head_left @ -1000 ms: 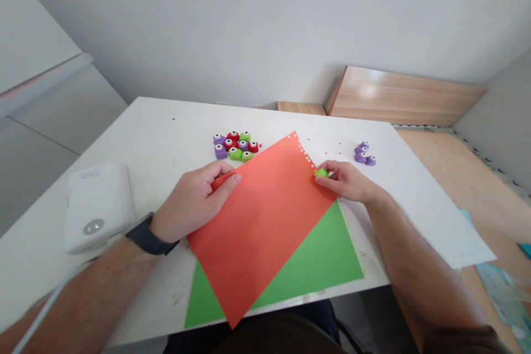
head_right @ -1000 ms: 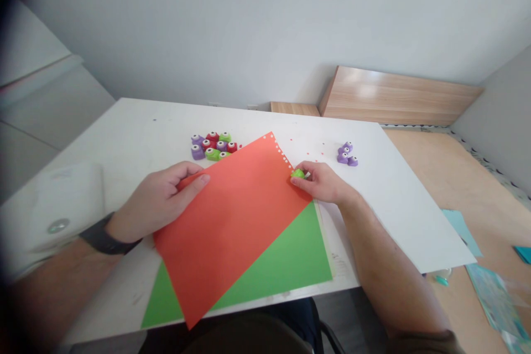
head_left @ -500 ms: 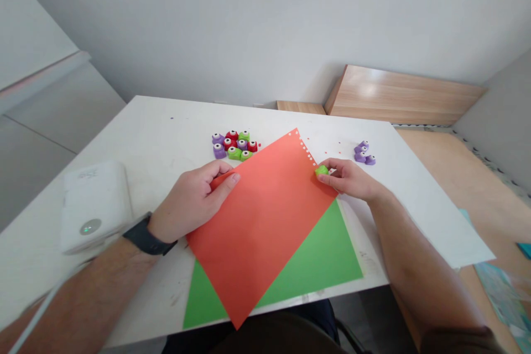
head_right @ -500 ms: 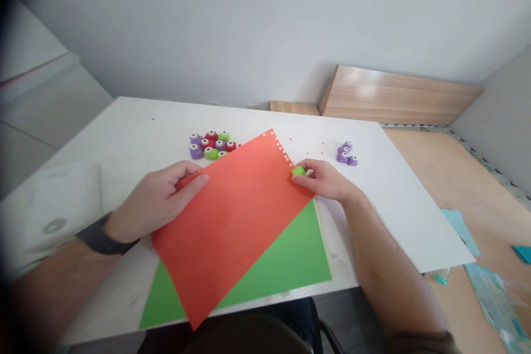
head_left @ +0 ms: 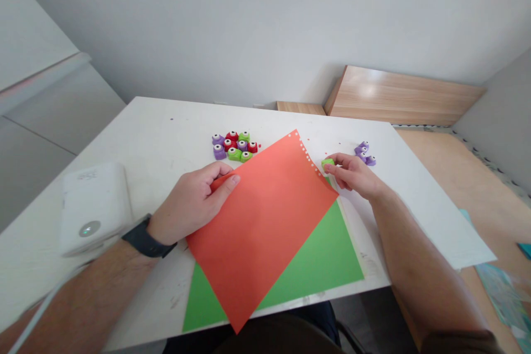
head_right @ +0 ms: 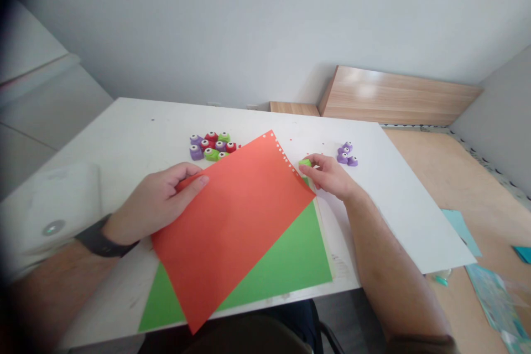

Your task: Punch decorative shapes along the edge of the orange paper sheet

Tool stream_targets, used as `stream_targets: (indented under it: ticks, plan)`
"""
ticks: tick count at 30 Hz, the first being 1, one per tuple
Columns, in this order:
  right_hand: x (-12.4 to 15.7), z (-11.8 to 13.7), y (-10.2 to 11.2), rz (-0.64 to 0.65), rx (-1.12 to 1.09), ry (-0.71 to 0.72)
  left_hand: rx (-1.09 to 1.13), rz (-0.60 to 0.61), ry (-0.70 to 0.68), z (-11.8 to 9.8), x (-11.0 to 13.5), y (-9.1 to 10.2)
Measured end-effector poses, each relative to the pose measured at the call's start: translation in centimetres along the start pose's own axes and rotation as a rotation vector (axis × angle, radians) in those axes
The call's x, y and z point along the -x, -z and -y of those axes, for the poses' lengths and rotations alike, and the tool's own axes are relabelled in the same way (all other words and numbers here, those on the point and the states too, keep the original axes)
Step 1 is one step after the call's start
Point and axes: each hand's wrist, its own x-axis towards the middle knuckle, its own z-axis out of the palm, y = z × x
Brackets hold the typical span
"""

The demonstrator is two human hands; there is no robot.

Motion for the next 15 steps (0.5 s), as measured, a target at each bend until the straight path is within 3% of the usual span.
stream_targets:
  ticks: [15]
  plan:
    - [-0.65, -0.9, 0.88, -0.161, -0.068, -0.046, 0.037, 0.038, 0.004, -0.05, 0.04, -0.04]
